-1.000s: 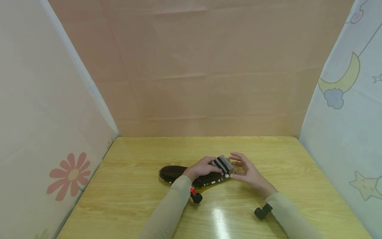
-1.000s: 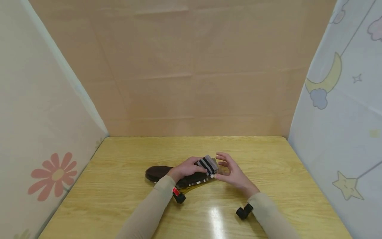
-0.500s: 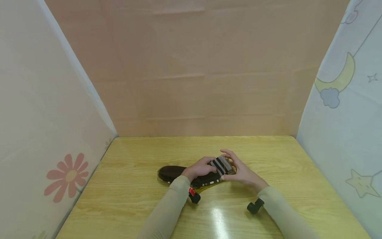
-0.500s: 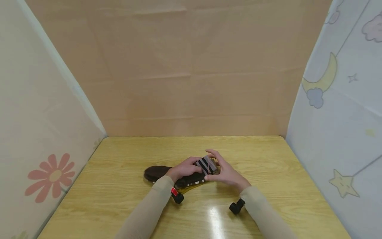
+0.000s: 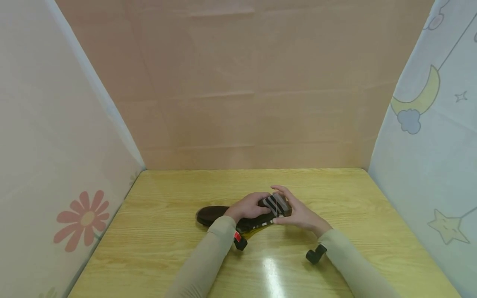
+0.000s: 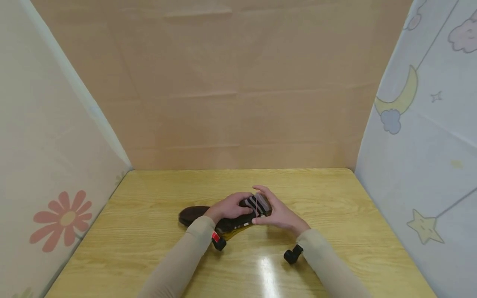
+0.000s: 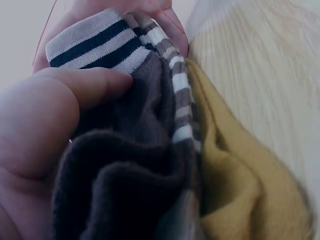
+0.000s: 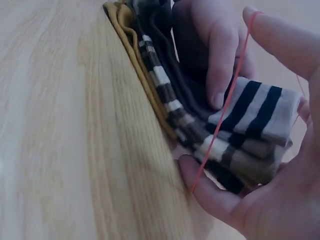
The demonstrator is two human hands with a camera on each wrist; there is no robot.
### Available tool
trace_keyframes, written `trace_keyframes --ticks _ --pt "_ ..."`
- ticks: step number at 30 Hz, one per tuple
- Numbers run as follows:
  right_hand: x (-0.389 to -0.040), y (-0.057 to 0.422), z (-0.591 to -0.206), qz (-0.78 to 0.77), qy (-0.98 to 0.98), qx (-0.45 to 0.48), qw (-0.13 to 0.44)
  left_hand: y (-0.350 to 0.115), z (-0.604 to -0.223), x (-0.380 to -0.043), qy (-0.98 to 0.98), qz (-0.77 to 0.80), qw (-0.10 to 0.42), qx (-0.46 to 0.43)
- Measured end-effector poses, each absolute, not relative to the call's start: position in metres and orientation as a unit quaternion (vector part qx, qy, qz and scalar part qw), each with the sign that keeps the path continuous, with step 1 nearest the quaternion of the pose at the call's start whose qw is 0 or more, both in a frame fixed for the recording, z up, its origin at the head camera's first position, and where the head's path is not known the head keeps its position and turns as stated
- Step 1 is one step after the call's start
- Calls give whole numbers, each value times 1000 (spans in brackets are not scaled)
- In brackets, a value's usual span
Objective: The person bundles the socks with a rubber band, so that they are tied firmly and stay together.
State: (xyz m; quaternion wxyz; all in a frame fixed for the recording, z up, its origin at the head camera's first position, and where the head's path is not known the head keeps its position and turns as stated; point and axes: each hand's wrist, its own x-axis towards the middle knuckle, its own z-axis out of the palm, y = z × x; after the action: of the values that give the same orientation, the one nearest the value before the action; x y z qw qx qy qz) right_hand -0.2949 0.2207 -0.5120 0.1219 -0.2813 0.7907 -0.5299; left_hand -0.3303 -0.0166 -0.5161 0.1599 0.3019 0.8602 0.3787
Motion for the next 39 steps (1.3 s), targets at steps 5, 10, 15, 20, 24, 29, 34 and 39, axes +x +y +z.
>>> trace_keyframes --ticks 5,10,15,20,24,29,34,39 --pt "-297 215 -509 -489 812 -301 104 -15 -515 -329 866 362 153 310" --pt "-298 212 -511 -477 816 -308 107 -13 -516 -328 866 375 135 301" --pt "-298 208 -515 -473 817 -315 96 -14 -518 -328 866 407 133 258" --pt "-298 204 -519 -441 834 -327 55 -15 -520 -328 840 464 153 236" --pt "-297 204 -520 -441 840 -310 55 -15 -522 -329 828 488 154 231" --pt "-297 205 -520 -446 842 -294 76 -14 -523 -330 830 488 153 222" --pt "-299 207 -522 -460 835 -286 99 -13 -524 -329 815 509 172 218" --pt "-302 209 -523 -479 823 -284 114 -12 -524 -329 802 525 178 224"
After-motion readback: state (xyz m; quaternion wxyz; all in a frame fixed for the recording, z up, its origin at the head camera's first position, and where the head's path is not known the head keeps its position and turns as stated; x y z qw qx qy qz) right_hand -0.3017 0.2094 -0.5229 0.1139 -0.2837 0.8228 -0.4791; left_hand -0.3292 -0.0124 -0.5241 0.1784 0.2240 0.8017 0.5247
